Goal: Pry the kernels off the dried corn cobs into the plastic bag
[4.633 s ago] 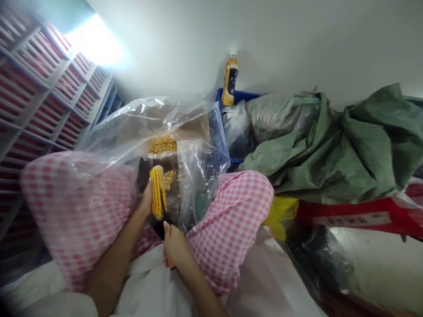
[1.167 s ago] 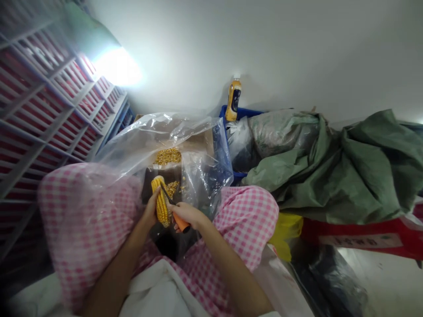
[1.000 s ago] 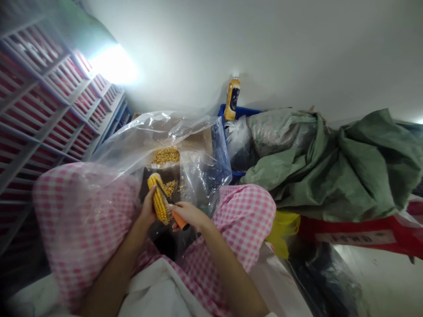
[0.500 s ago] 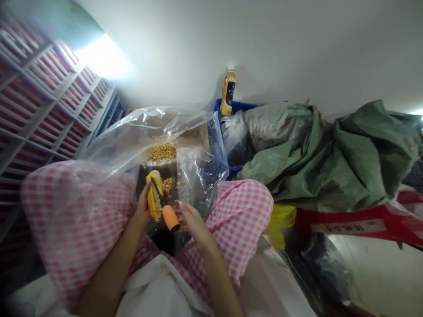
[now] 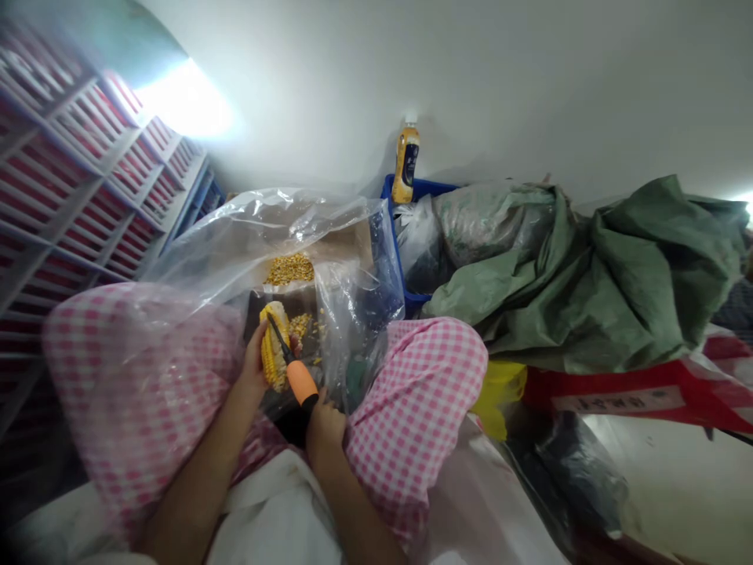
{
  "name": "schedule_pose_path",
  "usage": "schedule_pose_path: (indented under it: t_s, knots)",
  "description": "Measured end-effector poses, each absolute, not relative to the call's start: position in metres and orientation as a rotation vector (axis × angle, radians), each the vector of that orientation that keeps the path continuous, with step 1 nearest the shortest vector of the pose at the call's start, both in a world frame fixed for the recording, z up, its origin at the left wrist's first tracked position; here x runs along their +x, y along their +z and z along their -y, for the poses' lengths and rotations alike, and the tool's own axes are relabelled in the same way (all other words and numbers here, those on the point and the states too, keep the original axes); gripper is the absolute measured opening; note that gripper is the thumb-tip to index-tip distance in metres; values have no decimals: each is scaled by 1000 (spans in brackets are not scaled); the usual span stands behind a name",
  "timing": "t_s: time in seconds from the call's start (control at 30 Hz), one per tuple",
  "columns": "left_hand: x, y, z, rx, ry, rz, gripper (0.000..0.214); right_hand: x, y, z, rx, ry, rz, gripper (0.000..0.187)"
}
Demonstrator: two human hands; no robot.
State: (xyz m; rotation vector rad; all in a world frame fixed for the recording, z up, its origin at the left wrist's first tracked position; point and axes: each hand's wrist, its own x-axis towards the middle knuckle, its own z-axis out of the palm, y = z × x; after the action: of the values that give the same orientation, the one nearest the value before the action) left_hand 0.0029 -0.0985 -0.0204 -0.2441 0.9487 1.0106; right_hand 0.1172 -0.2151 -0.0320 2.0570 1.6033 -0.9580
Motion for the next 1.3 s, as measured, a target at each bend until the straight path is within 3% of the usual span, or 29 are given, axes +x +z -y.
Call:
schedule_pose_path:
  t_s: [0.1,0.37,0.5,0.7,0.97,1.3]
  knots:
    - [2,-21,98,-244,1023,-940,33,123,-36,209,2032,-972,-1642,34]
    - [1,-18,99,-209,1019,-971,37,139,13,215,2050,-1112,-1985,30]
    - [2,-18,100,-212,1019,-937,37,140,29,238,1532,-1382,-2307,27]
    - [3,-12,100,-257,1038,-920,36,127,12,261,1455,-1136,-2201,36]
    - [2,-14,99,-317,1044,-896,31,129,2,260,1471,-1185,-2123,32]
    - [5,-3,100,-333,1043,-910,34,146,-5,247,1315,-1481,-2132,30]
